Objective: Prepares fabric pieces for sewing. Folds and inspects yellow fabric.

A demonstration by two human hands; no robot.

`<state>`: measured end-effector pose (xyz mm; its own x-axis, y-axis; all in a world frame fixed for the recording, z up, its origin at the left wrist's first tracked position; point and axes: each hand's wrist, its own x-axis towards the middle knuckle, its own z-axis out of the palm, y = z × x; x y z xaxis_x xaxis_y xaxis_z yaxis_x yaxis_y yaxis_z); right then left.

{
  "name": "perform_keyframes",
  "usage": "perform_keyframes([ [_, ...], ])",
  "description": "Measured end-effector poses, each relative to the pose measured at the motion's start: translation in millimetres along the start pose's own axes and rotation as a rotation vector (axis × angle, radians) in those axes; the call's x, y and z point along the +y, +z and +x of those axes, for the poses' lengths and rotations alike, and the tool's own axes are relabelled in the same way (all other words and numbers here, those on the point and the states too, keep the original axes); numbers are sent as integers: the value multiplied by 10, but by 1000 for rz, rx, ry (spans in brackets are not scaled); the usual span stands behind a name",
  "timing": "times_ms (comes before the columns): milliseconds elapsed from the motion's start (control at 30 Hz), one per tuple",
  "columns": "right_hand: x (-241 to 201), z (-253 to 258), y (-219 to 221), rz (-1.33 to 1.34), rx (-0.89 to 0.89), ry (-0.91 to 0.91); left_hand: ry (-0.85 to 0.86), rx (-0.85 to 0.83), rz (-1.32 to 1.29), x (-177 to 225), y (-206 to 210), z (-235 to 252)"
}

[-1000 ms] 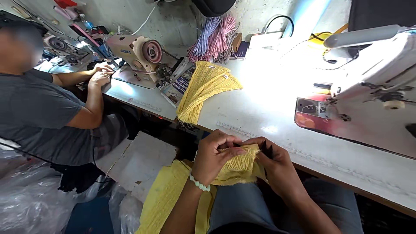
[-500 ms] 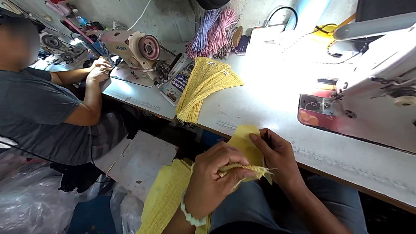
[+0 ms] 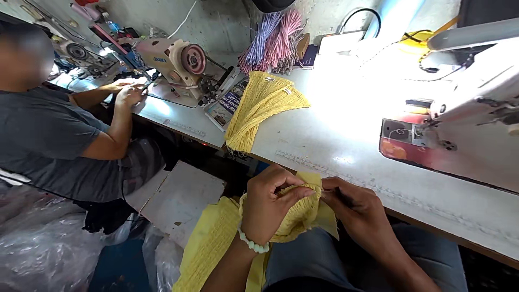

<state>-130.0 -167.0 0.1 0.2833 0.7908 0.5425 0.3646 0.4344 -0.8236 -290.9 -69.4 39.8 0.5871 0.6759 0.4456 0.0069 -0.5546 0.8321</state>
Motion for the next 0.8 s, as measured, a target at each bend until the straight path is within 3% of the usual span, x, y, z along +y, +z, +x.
perform_keyframes([
  [200,31,2,-7,-24,-32,-58,-42,33,-1,-14,23,-20],
  [267,37,-3,-19,-32,-60,-74,-103,-66,16,-37,-32,0],
  [400,74,-11,-20,-3,-128,-86,-53,-241,-120,-124,-119,29],
  [567,137,23,26,0,-190,1,-132,-29,-95,-140,-376,-88],
  [700,481,-119,97,-183,-238,88,-109,116,84,-155,-1158,-371],
  [800,833,-291,232,-261,-442,293,-97,218,218,-69,-1612,-634],
])
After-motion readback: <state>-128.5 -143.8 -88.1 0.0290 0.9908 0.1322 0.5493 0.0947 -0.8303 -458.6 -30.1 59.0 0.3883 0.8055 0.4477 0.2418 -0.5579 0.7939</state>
